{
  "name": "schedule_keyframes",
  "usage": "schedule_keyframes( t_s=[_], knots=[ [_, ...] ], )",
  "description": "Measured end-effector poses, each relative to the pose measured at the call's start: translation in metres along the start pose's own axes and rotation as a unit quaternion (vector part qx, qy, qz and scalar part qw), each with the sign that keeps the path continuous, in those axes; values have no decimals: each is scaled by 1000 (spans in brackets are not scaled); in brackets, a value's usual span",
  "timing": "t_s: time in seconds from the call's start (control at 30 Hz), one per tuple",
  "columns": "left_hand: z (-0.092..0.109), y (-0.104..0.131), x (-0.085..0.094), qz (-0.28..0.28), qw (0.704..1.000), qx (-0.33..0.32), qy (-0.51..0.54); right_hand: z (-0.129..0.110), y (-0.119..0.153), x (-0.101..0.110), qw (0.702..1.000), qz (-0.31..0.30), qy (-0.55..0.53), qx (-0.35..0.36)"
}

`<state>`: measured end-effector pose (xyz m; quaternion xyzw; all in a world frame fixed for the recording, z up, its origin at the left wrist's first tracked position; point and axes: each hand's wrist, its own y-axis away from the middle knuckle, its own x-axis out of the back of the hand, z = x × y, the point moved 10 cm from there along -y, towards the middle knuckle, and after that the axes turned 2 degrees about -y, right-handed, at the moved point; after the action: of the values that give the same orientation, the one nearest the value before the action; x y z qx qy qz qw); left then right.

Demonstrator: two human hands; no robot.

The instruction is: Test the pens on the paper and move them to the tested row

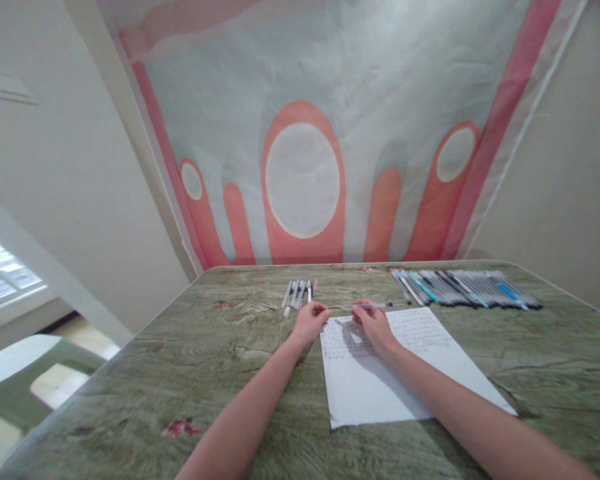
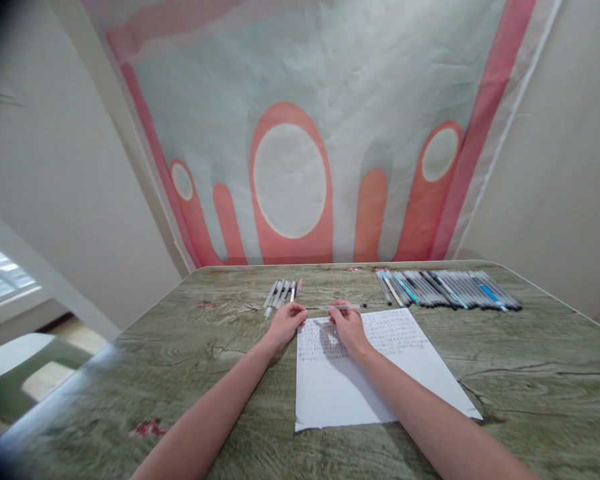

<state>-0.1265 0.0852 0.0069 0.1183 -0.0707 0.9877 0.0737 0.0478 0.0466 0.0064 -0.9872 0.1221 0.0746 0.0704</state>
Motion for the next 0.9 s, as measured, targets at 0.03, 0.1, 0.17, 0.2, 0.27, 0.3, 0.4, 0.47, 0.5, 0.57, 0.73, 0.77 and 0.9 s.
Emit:
schedule_keyframes(
  t_s=[0.03, 0.1, 0.17, 0.2, 0.27, 0.3, 0.4, 0.47, 0.5, 0.57, 0.73, 0.77, 0.9],
  knots=[
    [0, 1, -1, 1, 1000, 3, 14, -1, 0, -1, 1000, -1, -17, -5],
    [0, 3, 0, 1, 999, 3, 36, -3, 2, -2, 999, -4, -37, -10],
    [1, 4, 1, -2, 998, 4, 60, -5, 3, -4, 999, -16, -44, -13],
    [0, 4, 2, -5, 997, 6, 71, -6, 3, -5, 999, -22, -47, -11],
    [-1, 5, 1, -11, 996, 11, 90, -9, 4, -7, 998, -37, -51, -4],
    [-1, 5, 1, -14, 995, 14, 97, -11, 5, -7, 998, -41, -50, 3],
    [-2, 5, 0, -18, 993, 18, 114, -14, 6, -8, 998, -50, -44, 13],
    [-2, 6, -1, -20, 992, 20, 126, -12, 6, -10, 997, -60, -49, 1],
    [-2, 6, -1, -22, 991, 22, 132, -10, 6, -12, 996, -66, -55, -8],
    [-2, 7, 0, -22, 989, 29, 144, -7, 6, -14, 994, -79, -73, -25],
    [-7, 7, 5, 0, 982, 70, 177, -3, 3, -16, 984, -99, -137, -49],
    [-7, 7, 5, 2, 980, 75, 183, -2, 3, -16, 983, -102, -143, -53],
    [-8, 6, 5, 3, 976, 77, 205, -1, 2, -17, 982, -107, -143, -62]
  ],
)
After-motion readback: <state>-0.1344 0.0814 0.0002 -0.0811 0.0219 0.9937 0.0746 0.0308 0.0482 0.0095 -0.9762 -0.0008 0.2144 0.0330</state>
